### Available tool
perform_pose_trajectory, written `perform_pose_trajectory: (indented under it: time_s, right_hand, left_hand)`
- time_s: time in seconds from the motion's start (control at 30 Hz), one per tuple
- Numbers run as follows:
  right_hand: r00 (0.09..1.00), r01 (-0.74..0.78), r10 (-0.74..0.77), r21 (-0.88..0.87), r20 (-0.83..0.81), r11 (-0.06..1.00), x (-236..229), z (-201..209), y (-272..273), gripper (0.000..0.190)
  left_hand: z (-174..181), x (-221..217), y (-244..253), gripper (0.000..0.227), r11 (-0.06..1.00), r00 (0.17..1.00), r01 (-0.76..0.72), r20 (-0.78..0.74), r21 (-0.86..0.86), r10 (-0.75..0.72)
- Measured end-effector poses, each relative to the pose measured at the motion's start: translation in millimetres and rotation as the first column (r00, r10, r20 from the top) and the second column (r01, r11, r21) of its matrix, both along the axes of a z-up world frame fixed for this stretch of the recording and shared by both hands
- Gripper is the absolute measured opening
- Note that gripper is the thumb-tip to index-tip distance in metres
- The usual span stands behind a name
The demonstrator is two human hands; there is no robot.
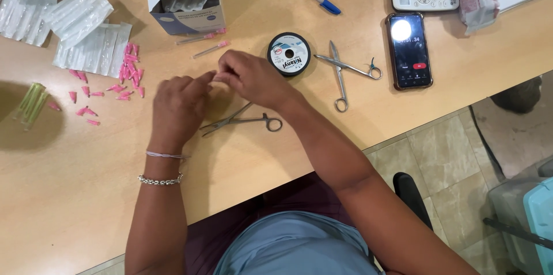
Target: The person assembles small medical supplies on a wooden table. They use hemostats to hold and manipulate a thin wire or suture, threading it through small pink plastic tips. The person also handles a spool of suture and a pair of scissors during the process.
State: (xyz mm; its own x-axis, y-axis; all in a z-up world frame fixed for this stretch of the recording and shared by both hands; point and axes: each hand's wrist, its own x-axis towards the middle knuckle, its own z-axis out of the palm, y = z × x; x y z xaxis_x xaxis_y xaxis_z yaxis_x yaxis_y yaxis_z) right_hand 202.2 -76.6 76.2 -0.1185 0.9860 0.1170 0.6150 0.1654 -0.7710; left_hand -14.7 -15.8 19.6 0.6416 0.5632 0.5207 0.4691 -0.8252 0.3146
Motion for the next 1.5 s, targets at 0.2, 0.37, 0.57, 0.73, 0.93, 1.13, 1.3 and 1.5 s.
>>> perform_pose_trajectory:
  time_s: [0.2, 0.37, 0.57, 0.73, 0.93, 1.13, 1.3, 1.5]
  right_hand:
    - [0.974, 0.026, -0.039, 0.06, 0.222, 0.998, 18, -15, 1, 0.016]
    - [0.933, -0.034, 0.005, 0.075, 0.361, 0.997, 18, -42, 7, 0.013]
    - [0.906, 0.008, -0.101, 0.222, 0.412, 0.975, 28, -45, 6, 0.021]
    - [0.912, 0.119, -0.244, 0.357, 0.331, 0.927, 60, -26, -16, 0.033]
    - [0.774, 0.427, -0.335, -0.054, 0.537, 0.902, 71, 5, -57, 0.103]
    - [0.834, 0.381, -0.447, 0.249, 0.323, 0.89, 74, -7, -79, 0.1]
    - [0.966, 0.258, -0.23, 0.469, -0.118, 0.845, 47, 22, -133, 0.103]
    - [0.841, 0.218, 0.072, 0.457, -0.537, 0.862, 19, 7, -168, 0.099]
  left_hand:
    - [-25, -35, 28, 0.025, 0.968, 0.965, -0.222, -0.119, 0.118, 0.236]
    - [-28, -35, 29, 0.029, 0.969, 0.962, -0.238, -0.121, 0.058, 0.244]
    - [-36, -35, 32, 0.027, 0.97, 0.967, -0.236, -0.086, 0.051, 0.24]
    - [-32, -32, 35, 0.031, 0.979, 0.979, -0.203, -0.015, 0.034, 0.204]
    - [-24, -22, 28, 0.029, 0.975, 0.977, -0.209, 0.066, 0.075, 0.205]
    - [29, -2, -18, 0.024, 0.996, 0.938, -0.04, 0.34, -0.077, 0.064]
    - [56, 7, -103, 0.026, 0.612, 0.778, 0.302, 0.56, -0.731, 0.284]
    - [65, 16, -164, 0.048, 0.482, 0.741, 0.464, 0.624, -0.743, 0.247]
